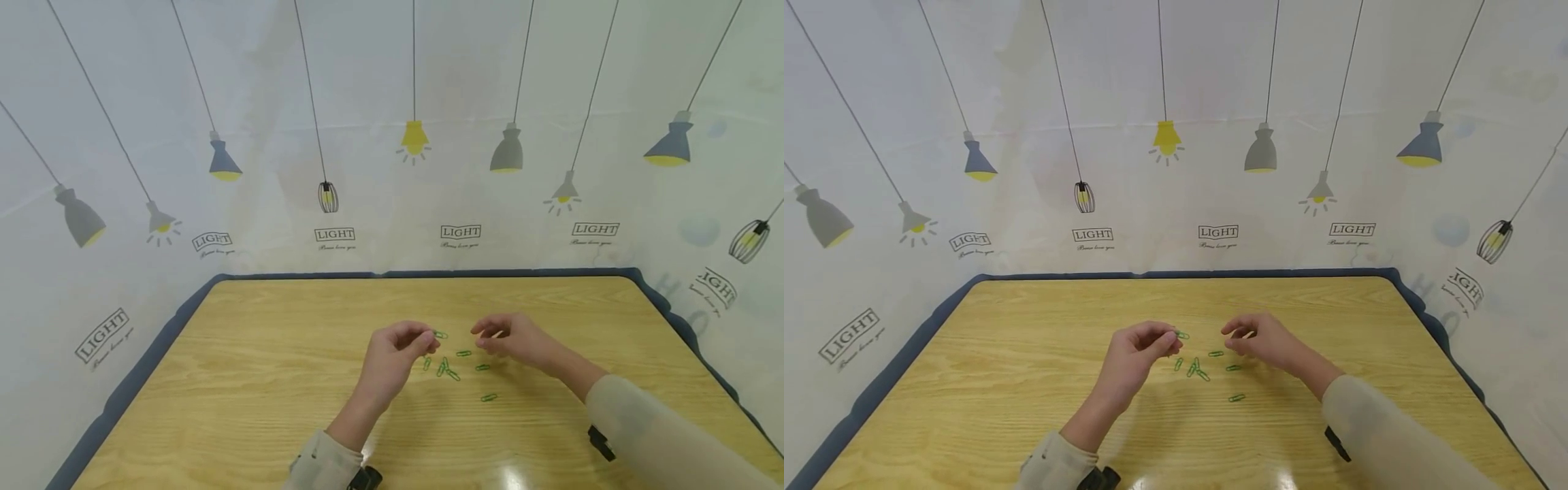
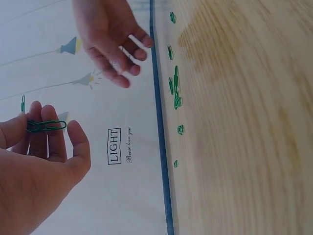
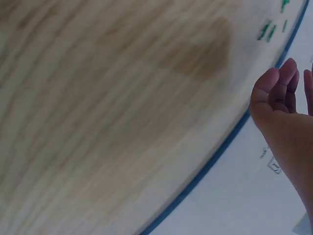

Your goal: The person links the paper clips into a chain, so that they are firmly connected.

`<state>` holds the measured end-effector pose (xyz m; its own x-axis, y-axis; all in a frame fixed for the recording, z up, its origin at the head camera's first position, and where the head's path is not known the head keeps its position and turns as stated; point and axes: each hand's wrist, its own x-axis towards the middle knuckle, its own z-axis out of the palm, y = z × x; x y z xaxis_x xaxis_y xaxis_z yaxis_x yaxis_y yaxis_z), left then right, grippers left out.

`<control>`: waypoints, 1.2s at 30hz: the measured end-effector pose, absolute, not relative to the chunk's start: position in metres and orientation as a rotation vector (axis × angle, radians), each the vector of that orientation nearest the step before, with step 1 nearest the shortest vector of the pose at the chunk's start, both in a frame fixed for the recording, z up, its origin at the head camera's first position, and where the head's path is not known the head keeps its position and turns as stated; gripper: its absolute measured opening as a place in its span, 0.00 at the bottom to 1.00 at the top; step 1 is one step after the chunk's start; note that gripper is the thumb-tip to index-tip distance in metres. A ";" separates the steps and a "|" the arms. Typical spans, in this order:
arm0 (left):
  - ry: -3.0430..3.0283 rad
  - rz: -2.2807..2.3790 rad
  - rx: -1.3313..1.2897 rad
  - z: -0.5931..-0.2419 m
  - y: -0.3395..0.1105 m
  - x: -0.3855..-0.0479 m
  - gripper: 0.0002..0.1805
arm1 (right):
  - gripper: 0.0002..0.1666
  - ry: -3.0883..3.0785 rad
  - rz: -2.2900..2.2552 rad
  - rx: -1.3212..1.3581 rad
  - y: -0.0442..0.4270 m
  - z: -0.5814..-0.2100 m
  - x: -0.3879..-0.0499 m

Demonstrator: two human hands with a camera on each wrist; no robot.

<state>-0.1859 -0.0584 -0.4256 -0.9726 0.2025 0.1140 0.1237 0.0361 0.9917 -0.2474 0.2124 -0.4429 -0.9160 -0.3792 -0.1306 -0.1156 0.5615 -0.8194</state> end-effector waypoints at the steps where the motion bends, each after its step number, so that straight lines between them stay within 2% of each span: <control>1: 2.215 2.121 0.345 -0.426 -0.058 -0.186 0.12 | 0.20 2.509 -1.262 -0.402 0.215 -0.447 -0.249; 12: 2.180 2.161 0.333 -0.430 -0.060 -0.188 0.11 | 0.20 2.384 -1.195 -0.393 0.230 -0.472 -0.261; 36: 2.116 2.173 0.309 -0.433 -0.054 -0.191 0.11 | 0.06 2.469 -1.161 -0.448 0.227 -0.477 -0.251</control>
